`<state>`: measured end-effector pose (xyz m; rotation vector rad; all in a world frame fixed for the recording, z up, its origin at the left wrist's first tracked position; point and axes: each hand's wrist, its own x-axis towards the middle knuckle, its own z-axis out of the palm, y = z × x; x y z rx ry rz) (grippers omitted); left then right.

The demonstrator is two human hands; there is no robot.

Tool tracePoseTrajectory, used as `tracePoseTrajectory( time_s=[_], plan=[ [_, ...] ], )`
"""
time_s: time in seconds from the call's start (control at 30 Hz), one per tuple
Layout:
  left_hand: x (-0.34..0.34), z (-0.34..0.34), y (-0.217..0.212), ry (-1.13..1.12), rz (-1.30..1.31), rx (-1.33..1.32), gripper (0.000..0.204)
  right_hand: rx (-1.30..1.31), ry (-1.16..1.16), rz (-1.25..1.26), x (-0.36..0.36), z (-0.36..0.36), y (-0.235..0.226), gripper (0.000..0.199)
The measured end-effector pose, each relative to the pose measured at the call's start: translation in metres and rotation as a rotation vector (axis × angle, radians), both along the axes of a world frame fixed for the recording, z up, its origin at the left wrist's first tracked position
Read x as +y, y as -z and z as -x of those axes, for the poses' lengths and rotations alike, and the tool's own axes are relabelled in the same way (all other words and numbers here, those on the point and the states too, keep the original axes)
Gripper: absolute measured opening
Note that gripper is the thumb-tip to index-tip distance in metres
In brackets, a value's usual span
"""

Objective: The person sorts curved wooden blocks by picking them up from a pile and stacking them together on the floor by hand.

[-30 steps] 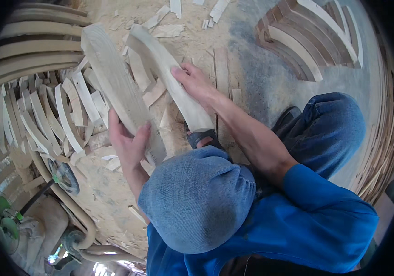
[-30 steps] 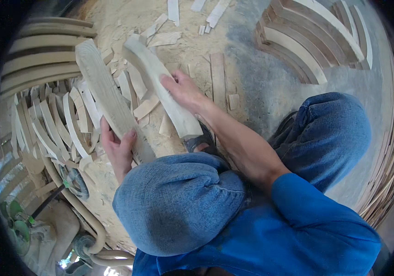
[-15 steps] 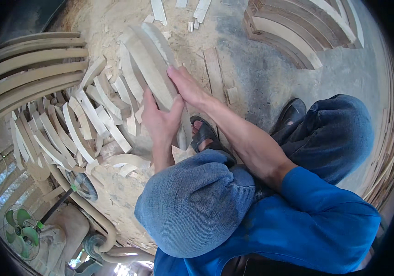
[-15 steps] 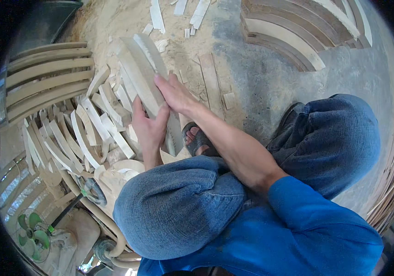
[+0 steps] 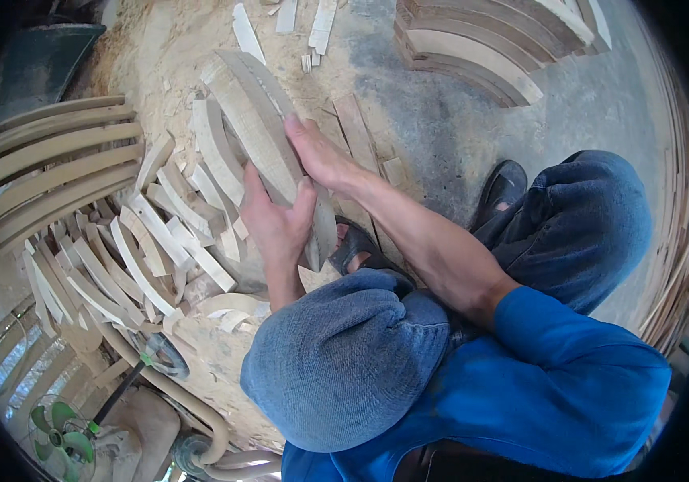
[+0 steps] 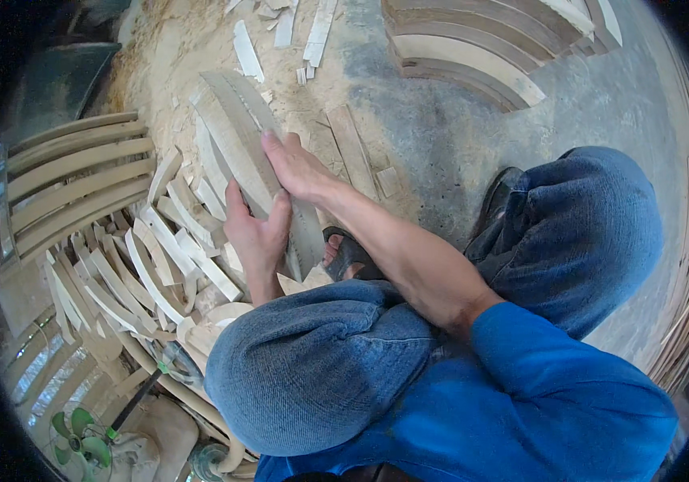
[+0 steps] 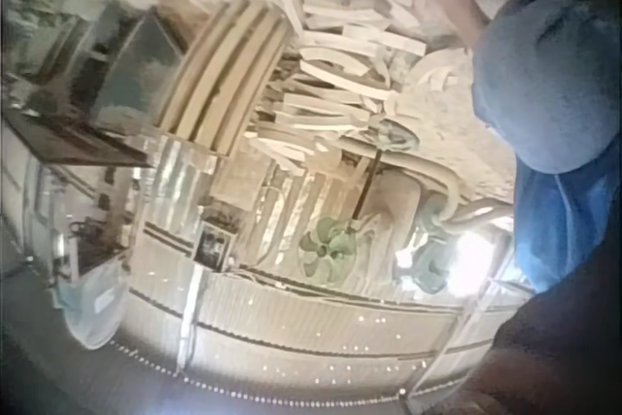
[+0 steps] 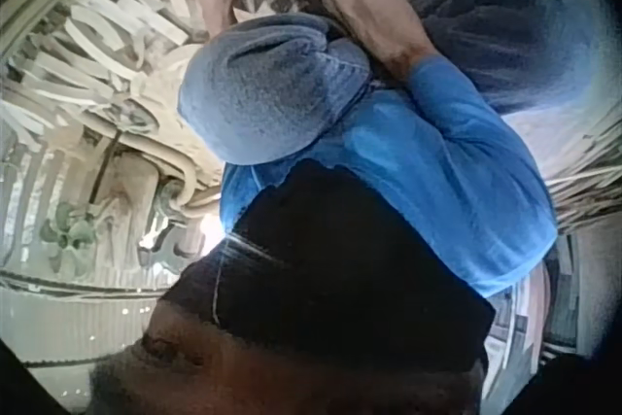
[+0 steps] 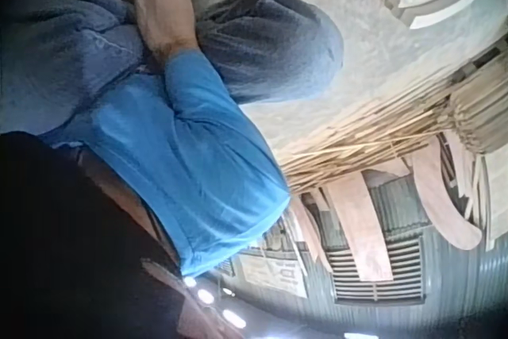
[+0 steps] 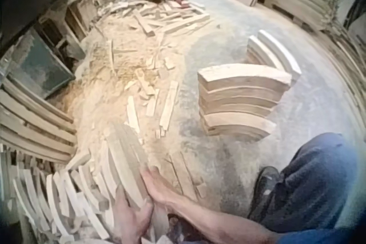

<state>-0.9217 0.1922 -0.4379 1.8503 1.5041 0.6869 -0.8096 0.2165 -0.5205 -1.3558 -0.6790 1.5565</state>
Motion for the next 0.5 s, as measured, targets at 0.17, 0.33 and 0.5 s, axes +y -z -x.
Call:
tracePoseTrajectory(
  time_s=[0.17, 0.33, 0.5],
  plan=[
    [-0.006, -0.002, 0.004, -0.022, 0.055, 0.103, 0.058, -0.115, -0.109, 0.013, -0.006, -0.006, -0.014, 0.091],
    [0.007, -0.009, -0.033, 0.024, -0.091, 0.033, 0.053, -0.268, -0.103, -0.062, 0.013, -0.034, -0.120, 0.087],
    [0.011, -0.048, -0.045, 0.189, -0.004, -0.597, 0.065, -0.418, -0.210, -0.318, 0.075, -0.122, -0.199, 0.080]
  ],
)
